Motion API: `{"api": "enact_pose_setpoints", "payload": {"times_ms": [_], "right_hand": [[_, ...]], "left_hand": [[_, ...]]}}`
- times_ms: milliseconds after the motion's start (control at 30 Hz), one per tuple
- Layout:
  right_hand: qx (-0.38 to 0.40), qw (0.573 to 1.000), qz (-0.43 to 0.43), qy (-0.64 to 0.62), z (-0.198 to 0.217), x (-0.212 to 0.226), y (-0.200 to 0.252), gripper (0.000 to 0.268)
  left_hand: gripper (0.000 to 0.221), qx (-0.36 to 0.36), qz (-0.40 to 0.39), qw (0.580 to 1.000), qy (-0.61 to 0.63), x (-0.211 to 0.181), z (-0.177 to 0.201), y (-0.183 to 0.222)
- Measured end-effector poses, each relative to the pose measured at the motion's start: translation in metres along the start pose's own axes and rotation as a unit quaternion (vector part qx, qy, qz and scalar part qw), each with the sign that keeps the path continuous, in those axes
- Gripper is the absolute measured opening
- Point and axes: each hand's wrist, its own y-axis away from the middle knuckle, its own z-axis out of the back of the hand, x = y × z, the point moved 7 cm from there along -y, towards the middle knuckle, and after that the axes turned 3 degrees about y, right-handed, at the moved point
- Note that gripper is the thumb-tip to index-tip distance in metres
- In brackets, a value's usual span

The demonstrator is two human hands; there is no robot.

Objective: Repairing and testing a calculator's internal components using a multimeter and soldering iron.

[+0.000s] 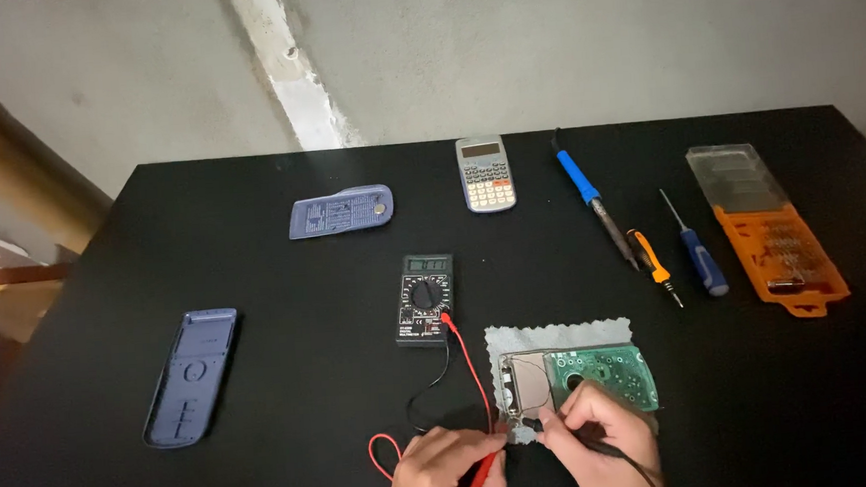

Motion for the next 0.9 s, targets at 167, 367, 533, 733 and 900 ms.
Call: {"api": "enact_pose_setpoints", "payload": {"times_ms": [167, 367, 533, 733, 900], "right_hand": [[-0.001, 1.000, 0.004, -0.013, 0.000, 0.004, 0.000, 0.037], [-0.010, 0.997, 0.036, -0.074, -0.005, -0.017, 0.006, 0.033], [-0.005, 0.995, 0.064, -0.071, 0.002, 0.016, 0.006, 0.031], [0.004, 0.998, 0.041, -0.046, 0.005, 0.022, 0.005, 0.031], [-0.006, 0.999, 0.024, -0.044, 0.006, 0.021, 0.006, 0.031]], "left_hand": [[0.021, 0.012, 0.018, 1.000, 0.002, 0.000, 0.001, 0.000], [0.022, 0.021, 0.009, 1.000, 0.003, 0.013, -0.008, 0.003], [0.022, 0.001, 0.013, 1.000, 0.028, -0.013, 0.007, -0.002], [0.020, 0.048, 0.104, 0.993, 0.012, -0.022, 0.010, -0.011], [0.022, 0.007, 0.041, 0.998, 0.049, -0.030, 0.016, -0.012]]}}
